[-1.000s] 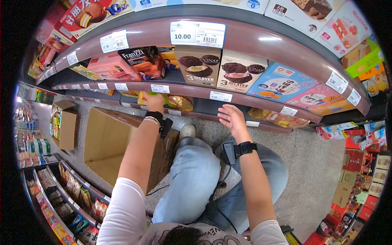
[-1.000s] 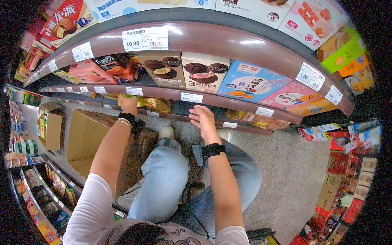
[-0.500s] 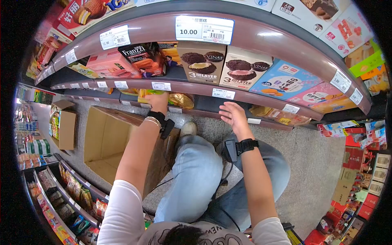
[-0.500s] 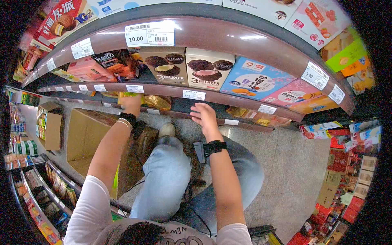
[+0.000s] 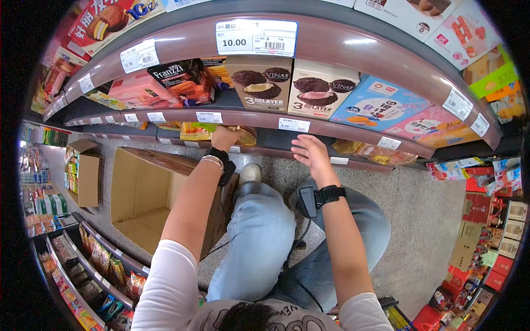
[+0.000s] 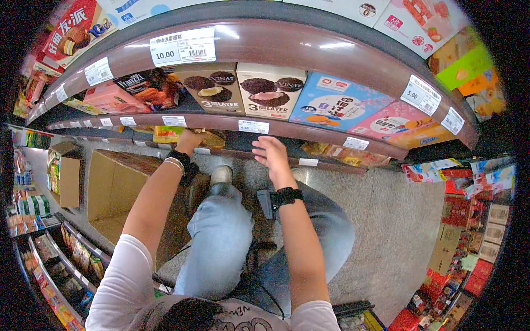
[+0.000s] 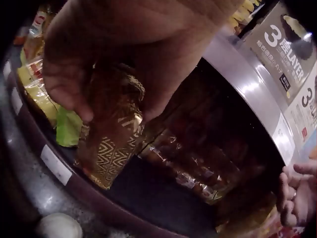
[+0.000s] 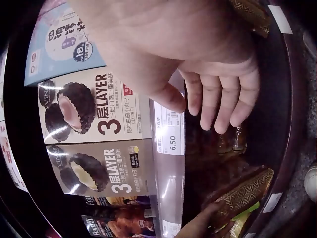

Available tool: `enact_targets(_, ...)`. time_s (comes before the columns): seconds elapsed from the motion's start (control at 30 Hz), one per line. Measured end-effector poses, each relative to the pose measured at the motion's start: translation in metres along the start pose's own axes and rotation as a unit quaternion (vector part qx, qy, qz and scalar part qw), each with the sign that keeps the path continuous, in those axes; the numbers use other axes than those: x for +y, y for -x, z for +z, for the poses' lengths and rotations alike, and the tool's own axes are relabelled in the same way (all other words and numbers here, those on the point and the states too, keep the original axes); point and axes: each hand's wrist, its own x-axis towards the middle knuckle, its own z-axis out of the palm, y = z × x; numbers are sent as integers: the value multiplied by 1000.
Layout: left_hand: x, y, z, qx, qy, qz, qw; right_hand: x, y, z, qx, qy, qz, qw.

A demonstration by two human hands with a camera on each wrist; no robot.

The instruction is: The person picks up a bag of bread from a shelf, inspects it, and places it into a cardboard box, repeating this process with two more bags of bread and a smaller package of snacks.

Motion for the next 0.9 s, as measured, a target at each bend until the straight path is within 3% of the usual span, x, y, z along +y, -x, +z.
enact_targets(0.07,-9,-11,10,30,-57,-39,997,1,0,-2,0,-1,-4,1000)
enact_targets(0.27,-25,-16,11,5,-39,-3,999,1,0,-4,-4,9,-8,1000)
enact_targets(0.87,-7,15,-9,38,-63,8,997,8,-2,-7,7,8,3,1000)
enact_targets(0.9,-9,10,-7,9,-48,-14,999,7,-2,-7,7,12,3,1000)
